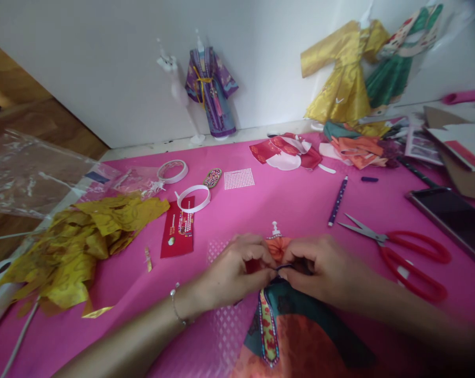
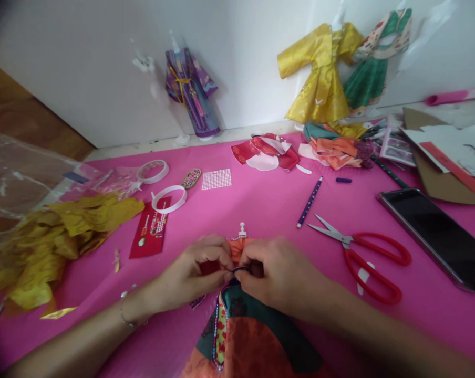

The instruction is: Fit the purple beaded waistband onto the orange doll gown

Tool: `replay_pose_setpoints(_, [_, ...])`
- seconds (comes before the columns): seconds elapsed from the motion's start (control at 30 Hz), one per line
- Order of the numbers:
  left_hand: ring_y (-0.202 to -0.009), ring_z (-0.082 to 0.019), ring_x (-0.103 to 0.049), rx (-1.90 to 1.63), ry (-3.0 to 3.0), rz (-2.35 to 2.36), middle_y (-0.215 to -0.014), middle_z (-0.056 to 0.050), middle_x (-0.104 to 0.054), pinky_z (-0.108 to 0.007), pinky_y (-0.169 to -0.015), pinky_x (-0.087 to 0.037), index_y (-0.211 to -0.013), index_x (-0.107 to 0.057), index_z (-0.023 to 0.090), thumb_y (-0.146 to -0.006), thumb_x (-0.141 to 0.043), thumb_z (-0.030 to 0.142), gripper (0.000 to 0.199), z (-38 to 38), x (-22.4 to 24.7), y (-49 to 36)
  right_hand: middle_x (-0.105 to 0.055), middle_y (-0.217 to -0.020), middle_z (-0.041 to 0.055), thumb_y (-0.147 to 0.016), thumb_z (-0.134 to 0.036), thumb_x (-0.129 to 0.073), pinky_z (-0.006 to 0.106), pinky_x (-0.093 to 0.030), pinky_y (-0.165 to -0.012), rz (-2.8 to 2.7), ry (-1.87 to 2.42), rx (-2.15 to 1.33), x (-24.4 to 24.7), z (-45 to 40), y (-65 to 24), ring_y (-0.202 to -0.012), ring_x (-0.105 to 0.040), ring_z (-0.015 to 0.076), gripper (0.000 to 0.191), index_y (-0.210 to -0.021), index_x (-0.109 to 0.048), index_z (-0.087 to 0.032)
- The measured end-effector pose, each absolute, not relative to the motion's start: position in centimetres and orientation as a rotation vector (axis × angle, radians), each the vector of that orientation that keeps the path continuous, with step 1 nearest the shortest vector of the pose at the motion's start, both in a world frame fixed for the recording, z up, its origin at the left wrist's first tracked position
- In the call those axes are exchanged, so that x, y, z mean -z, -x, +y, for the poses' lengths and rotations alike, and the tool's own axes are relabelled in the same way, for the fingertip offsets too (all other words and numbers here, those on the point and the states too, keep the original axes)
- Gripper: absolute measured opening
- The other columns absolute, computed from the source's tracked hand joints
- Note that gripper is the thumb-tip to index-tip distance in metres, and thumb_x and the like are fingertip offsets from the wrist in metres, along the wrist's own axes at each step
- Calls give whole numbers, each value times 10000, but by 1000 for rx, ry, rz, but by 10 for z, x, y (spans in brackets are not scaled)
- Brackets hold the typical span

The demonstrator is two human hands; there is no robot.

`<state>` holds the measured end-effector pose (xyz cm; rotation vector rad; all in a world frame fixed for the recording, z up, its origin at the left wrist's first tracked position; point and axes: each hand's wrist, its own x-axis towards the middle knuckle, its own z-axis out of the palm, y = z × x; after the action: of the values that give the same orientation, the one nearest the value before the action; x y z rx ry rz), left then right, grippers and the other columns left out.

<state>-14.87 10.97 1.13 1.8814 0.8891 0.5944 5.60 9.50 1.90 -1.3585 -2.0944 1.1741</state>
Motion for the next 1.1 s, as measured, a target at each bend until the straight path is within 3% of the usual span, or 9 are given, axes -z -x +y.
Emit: replay_pose_setpoints(1.1, [-778, -142, -577, -607, -1936, 873, -801, -5, -628, -275, -706, -450, -758, -651, 186, -858, -624, 169, 105, 109, -11, 151, -556, -537, -41, -801, -191, -573, 220, -276, -435, -2143, 1355, -1160, -16, 95, -58, -471, -456, 93, 140, -664, -606, -191])
